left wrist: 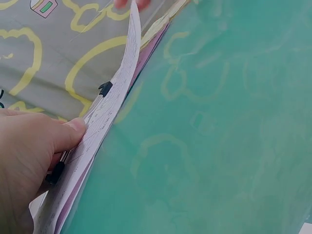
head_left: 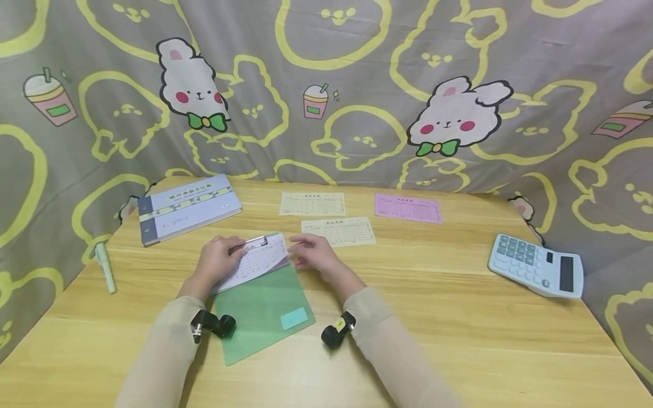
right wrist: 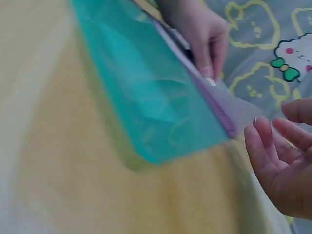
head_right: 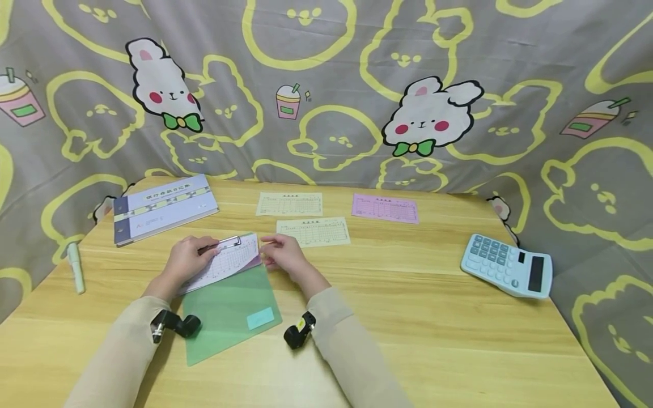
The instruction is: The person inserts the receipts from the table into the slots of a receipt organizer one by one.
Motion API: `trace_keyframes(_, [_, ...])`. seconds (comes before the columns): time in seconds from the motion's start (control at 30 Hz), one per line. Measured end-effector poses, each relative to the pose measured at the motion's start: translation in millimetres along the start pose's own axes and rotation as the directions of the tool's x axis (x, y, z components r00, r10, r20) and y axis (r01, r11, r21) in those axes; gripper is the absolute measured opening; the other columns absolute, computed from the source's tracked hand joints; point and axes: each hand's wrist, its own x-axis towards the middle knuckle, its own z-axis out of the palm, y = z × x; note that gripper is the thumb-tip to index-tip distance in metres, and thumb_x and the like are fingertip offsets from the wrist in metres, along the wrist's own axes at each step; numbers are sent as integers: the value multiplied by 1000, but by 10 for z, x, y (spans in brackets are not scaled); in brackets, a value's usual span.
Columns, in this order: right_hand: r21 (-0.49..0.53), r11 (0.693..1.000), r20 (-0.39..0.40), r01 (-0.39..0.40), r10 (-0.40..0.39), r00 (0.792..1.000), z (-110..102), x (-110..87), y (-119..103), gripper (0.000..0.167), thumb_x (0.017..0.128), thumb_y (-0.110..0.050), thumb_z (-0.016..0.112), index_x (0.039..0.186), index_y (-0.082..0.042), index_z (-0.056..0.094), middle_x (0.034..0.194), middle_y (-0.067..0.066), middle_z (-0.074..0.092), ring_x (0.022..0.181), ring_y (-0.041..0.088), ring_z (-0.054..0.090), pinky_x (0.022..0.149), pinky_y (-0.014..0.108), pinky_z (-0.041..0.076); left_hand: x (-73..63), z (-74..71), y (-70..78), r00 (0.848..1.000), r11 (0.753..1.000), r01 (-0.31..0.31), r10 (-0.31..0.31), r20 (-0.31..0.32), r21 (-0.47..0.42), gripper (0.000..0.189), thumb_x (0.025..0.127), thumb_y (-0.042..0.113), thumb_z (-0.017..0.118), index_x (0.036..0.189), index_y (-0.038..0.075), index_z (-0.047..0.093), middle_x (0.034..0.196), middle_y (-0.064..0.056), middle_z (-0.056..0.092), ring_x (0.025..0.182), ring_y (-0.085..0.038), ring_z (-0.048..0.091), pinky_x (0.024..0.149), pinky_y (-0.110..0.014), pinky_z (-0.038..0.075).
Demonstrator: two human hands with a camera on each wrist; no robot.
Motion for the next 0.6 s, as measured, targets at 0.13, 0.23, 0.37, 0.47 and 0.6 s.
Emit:
trace_keyframes(0.13, [12,999,26,41,-41,999,-179,-41,-132,36,81,-2,56,115,4,49,96,19,58,68,22,55,71,38,47,-9,2,2,1000,1000,0,0,0,-8,24,78,17,63,97,3,65,96,-12,61,79,-24,50,71,-41,39])
trace_keyframes(0.23, [-37,995,46,89,-87,995,-355,-92,-233,38,81,-3,57,116,6,48,95,17,57,70,22,55,73,37,46,-10,3,11,1000,1000,4,-4,6,-14,24,78,18,63,98,3,65,98,-13,61,81,-25,50,73,-42,39])
trace_keyframes(0.37, [-77,985,59,157,-153,987,-601,-154,-359,37,80,-2,58,114,6,48,91,12,57,74,27,55,74,39,45,-10,-4,22,1000,1000,16,-16,5,-14,24,78,17,63,98,3,64,97,-13,61,81,-26,50,72,-42,39])
trace_keyframes(0.47, [-93,974,57,204,-199,978,-775,-184,-444,36,80,-1,57,114,7,48,92,12,56,78,31,55,77,43,44,-10,-8,21,1000,1000,25,-25,8,-12,24,79,16,62,98,3,64,96,-13,61,80,-25,50,71,-42,39])
trace_keyframes(0.6, [-146,958,32,248,-246,969,-982,-195,-536,38,80,-1,57,115,8,47,97,17,55,76,21,56,76,39,44,-19,-8,10,999,999,30,-30,12,-16,24,79,16,62,99,3,64,96,-13,61,80,-25,50,70,-41,39])
